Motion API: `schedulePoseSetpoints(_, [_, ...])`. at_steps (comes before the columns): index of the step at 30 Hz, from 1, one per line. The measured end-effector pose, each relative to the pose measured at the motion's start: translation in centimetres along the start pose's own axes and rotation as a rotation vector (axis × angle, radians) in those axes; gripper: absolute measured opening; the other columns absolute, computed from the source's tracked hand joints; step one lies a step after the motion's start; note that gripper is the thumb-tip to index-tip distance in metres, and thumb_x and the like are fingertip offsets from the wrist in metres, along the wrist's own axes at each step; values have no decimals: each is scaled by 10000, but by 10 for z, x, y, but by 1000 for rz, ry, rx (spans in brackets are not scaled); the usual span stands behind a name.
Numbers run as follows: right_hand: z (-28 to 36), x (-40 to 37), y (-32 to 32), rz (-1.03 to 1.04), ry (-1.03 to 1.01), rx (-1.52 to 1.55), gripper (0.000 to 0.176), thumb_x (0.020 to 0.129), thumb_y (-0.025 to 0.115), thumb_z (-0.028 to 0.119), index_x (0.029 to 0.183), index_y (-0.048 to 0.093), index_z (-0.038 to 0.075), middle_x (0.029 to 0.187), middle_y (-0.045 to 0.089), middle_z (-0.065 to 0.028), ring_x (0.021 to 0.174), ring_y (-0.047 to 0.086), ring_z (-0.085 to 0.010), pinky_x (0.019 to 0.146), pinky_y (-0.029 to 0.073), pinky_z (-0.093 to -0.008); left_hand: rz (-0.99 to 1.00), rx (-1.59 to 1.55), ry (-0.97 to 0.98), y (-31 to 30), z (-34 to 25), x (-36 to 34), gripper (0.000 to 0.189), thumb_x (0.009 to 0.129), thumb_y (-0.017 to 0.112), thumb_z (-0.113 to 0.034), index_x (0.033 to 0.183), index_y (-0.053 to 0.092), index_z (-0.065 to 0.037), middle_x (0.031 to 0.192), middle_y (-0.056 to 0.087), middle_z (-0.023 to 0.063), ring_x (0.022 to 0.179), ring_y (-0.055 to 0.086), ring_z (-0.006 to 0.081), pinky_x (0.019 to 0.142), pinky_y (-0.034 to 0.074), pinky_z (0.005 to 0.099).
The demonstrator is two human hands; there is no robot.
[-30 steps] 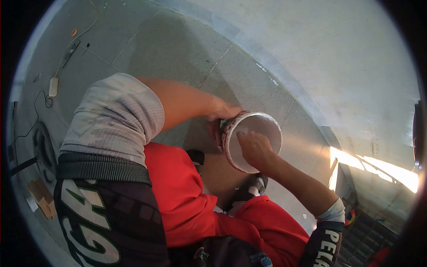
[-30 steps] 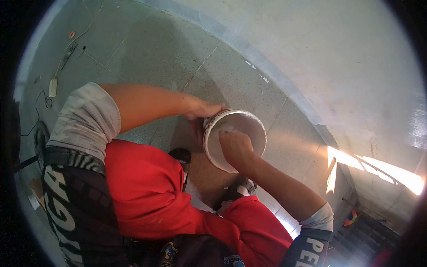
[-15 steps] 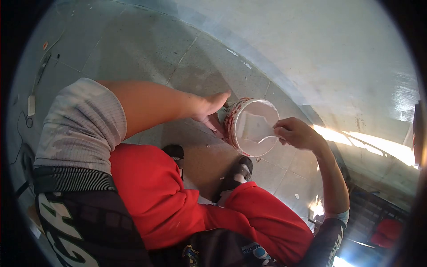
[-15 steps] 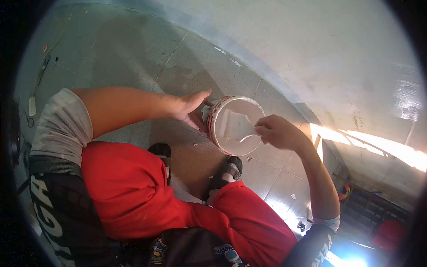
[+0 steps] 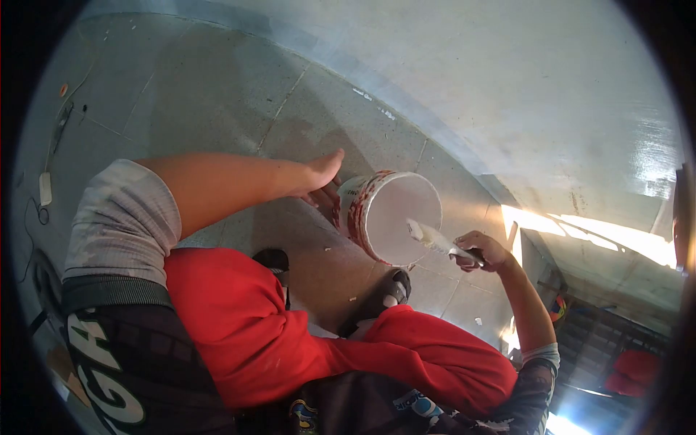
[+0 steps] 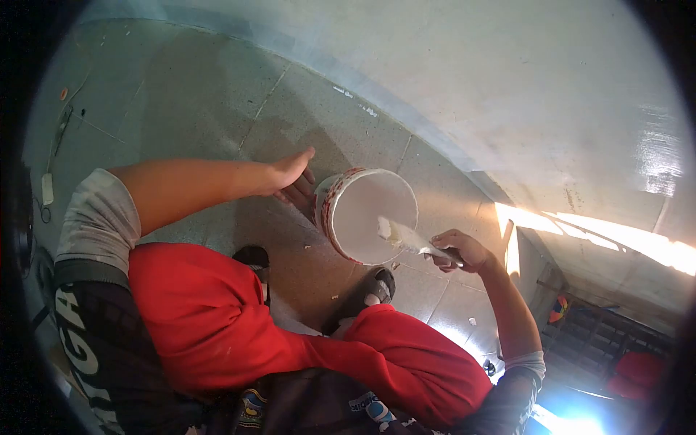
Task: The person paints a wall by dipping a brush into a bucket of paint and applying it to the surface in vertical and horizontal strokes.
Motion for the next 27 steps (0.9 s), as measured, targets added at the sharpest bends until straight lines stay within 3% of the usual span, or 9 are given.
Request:
schedulePoseSetpoints(2, [-7, 7, 3, 159, 66, 143, 357, 970, 512, 296, 931, 638, -35, 567, 450, 15, 461, 389, -83, 453, 335, -257, -4, -2, 17, 4, -4, 5, 823, 963, 154, -678, 1318, 483, -12, 1140, 640, 233, 983, 661, 325, 834, 503, 485])
schedulePoseSetpoints(5, [-13, 12, -1, 14, 12, 65, 368, 972, 511, 310, 927, 639, -31, 555, 449, 15, 448, 382, -83, 448, 333, -257, -20, -16, 21, 17, -9, 14, 817, 953, 190, -692, 1311, 470, -14, 1137, 626, 257, 947, 671, 351, 812, 548, 506])
schedulePoseSetpoints(9, [-27, 2, 4, 56, -45, 147, 370, 977, 514, 313, 891, 644, -22, 548, 450, 13, 431, 389, -84, 420, 339, -250, 41, -116, -1, 36, -11, 28, 880, 910, 239, -742, 1383, 393, -16, 1055, 655, 264, 862, 705, 383, 720, 607, 482])
schedulePoseSetpoints(11, [-52, -3, -4, -67, -128, 104, 366, 980, 498, 293, 882, 637, -32, 547, 467, 3, 428, 406, -80, 419, 332, -258, -18, -181, 15, 47, -13, 33, 822, 937, 268, -718, 1362, 390, -24, 1209, 548, 284, 940, 658, 431, 804, 584, 525])
schedulePoseSetpoints(14, [-80, -21, -6, -53, -153, 292, 355, 989, 496, 276, 865, 643, -22, 575, 490, 2, 441, 420, -79, 416, 324, -248, 87, -104, -15, 72, -17, 51, 811, 947, 260, -707, 1367, 385, -25, 1252, 522, 275, 1040, 632, 424, 899, 544, 538])
schedulePoseSetpoints(20, [-114, -48, -33, -40, -252, 254, 289, 971, 532, 262, 888, 663, 18, 600, 503, 12, 467, 418, -73, 412, 304, -236, 212, -113, -52, 129, -44, 49, 865, 949, 242, -710, 1446, 279, -4, 1357, 471, 266, 1219, 540, 437, 1062, 397, 524])
schedulePoseSetpoints(22, [-130, -57, -47, -155, -202, 144, 279, 965, 543, 265, 862, 665, 36, 607, 506, 16, 493, 432, -71, 431, 310, -238, 196, -132, -69, 149, -43, 54, 882, 941, 257, -718, 1444, 274, 6, 1359, 467, 281, 1235, 521, 450, 1071, 385, 530])
schedulePoseSetpoints(25, [-143, -69, -64, -119, -250, 195, 278, 952, 561, 272, 826, 662, 46, 614, 512, 18, 517, 447, -73, 449, 332, -243, 181, -136, -69, 171, -48, 63, 934, 918, 302, -739, 1447, 252, 29, 1370, 439, 343, 1274, 468, 487, 1097, 347, 547])
schedulePoseSetpoints(27, [-142, -74, -73, -162, -242, 116, 266, 946, 569, 269, 801, 652, 63, 613, 513, 22, 513, 447, -69, 447, 332, -239, 190, -169, -97, 185, -51, 65, 866, 938, 290, -714, 1380, 351, 29, 1233, 555, 273, 1105, 607, 408, 968, 471, 501])
Point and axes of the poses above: each hand's wrist, its own x-axis towards the middle knuckle, its own y-axis out of the palm, z = x × y, the point moved 5 cm from there along x, towards the middle knuckle
